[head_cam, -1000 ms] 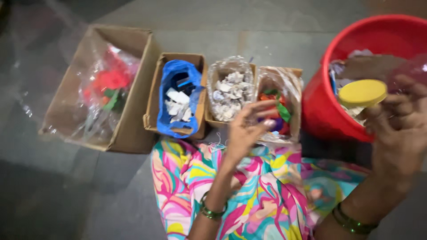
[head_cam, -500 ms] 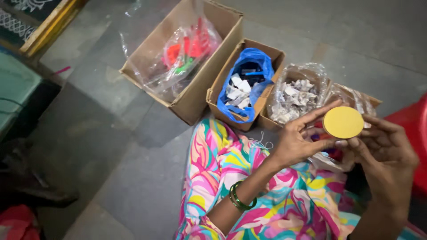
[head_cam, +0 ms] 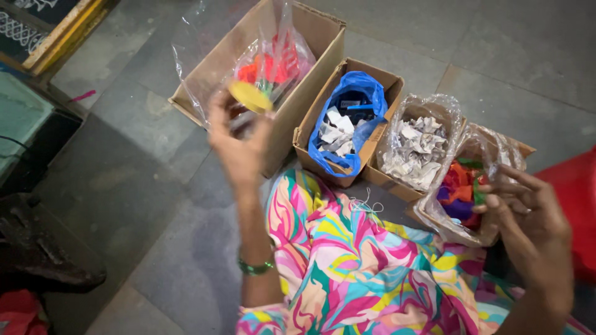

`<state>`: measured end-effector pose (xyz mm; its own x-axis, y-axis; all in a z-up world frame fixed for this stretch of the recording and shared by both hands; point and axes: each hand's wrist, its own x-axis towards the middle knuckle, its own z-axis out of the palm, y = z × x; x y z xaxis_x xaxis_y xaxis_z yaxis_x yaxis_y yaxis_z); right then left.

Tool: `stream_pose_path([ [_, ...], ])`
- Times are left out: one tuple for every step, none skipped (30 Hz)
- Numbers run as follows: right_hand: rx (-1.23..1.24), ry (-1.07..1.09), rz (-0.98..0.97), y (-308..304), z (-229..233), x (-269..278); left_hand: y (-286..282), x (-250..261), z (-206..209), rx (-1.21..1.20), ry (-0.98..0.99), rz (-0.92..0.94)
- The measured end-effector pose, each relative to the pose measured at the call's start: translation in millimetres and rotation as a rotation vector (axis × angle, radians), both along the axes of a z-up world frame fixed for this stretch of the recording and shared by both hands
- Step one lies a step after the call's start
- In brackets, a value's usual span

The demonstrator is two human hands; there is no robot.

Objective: The person sits on the floor and sorts plastic waste by picking items from a red bucket and placing them into several cardboard boxes. The person handles plastic bottle caps, small plastic pieces, and plastic bags, distributing them among the boxes.

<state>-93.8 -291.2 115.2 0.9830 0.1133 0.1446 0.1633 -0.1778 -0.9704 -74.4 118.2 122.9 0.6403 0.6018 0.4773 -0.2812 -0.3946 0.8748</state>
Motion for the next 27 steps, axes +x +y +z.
stream_pose_path([
  [0.026,-0.052,0.025,-4.0,-0.9,2.0,23.2,2.9,7.1,-0.055,0.077,0.046],
  [0.013,-0.038,0.003,-7.3,-2.0,1.1,42.0,6.2,12.5,0.005,0.164,0.08],
  [0.001,-0.023,-0.019,-10.6,-3.1,0.0,57.0,9.5,16.3,0.066,0.252,0.115],
  [-0.014,-0.009,-0.041,-14.3,-4.3,-1.1,66.5,10.5,16.8,0.125,0.339,0.148],
  [-0.024,-0.03,-0.034,-17.0,-6.4,-0.3,72.7,9.7,16.2,0.222,0.321,0.161],
  [-0.036,-0.049,-0.03,-19.6,-8.5,0.1,76.1,9.3,15.8,0.319,0.306,0.169],
  [-0.048,-0.067,-0.026,-21.7,-11.2,0.1,76.8,9.5,16.0,0.415,0.289,0.176],
  [-0.067,-0.057,-0.036,-25.9,-13.4,-2.3,73.9,7.9,15.1,0.43,0.229,0.184],
  [-0.086,-0.046,-0.046,-31.8,-15.4,-5.5,68.1,5.9,13.8,0.444,0.168,0.192],
  [-0.106,-0.041,-0.055,-37.3,-18.9,-6.3,59.9,6.3,12.2,0.456,0.102,0.203],
  [-0.129,-0.046,-0.071,-43.2,-24.0,-6.7,50.7,9.3,10.5,0.314,0.038,0.158],
  [-0.15,-0.049,-0.088,-50.8,-29.8,-7.2,41.8,13.1,8.9,0.174,-0.025,0.113],
  [-0.187,-0.042,-0.117,-61.4,-35.4,-5.4,31.8,16.9,6.5,0.033,-0.087,0.067],
  [-0.222,-0.032,-0.152,-73.1,-42.6,-5.4,18.3,19.7,1.9,0.05,-0.079,0.052],
  [-0.272,-0.011,-0.199,-86.7,-49.8,-2.5,1.5,20.5,-4.6,0.067,-0.071,0.036],
  [-0.324,0.012,-0.252,-102.0,-55.6,-3.1,-15.9,21.5,-11.7,0.081,-0.063,0.014],
  [-0.349,0.0,-0.29,-116.4,-60.9,1.6,-34.4,21.8,-20.2,0.093,-0.068,-0.127],
  [-0.377,-0.006,-0.338,-129.3,-64.2,4.6,-50.6,22.9,-29.6,0.1,-0.069,-0.279],
  [-0.339,-0.016,-0.381,-139.3,-64.3,-3.8,-61.4,27.2,-38.7,0.127,-0.007,-0.336],
  [-0.304,-0.033,-0.415,-148.5,-58.5,-8.3,-77.8,34.1,-49.7,0.149,0.052,-0.415],
  [-0.204,-0.059,-0.445,-153.4,-49.7,-9.0,-94.7,40.4,-61.4,0.175,0.109,-0.495],
  [-0.115,-0.09,-0.487,-154.2,-38.5,-10.6,-109.2,46.5,-73.1,0.172,0.162,-0.514],
  [-0.242,-0.122,-0.606,-152.4,-27.2,-16.5,-116.6,51.4,-83.2,0.174,0.215,-0.535],
  [-0.365,-0.148,-0.72,-150.4,-17.9,-21.1,-121.7,56.1,-92.2,0.185,0.268,-0.552],
  [-0.418,-0.142,-0.745,-151.5,-8.3,-21.5,-127.3,61.9,-99.8,0.254,0.29,-0.545],
  [-0.465,-0.13,-0.76,-155.5,1.1,-18.2,-129.3,65.8,-105.1,0.329,0.315,-0.528],
  [-0.511,-0.116,-0.775,-162.5,9.6,-17.5,-132.3,68.6,-109.1,0.319,0.375,-0.499],
])
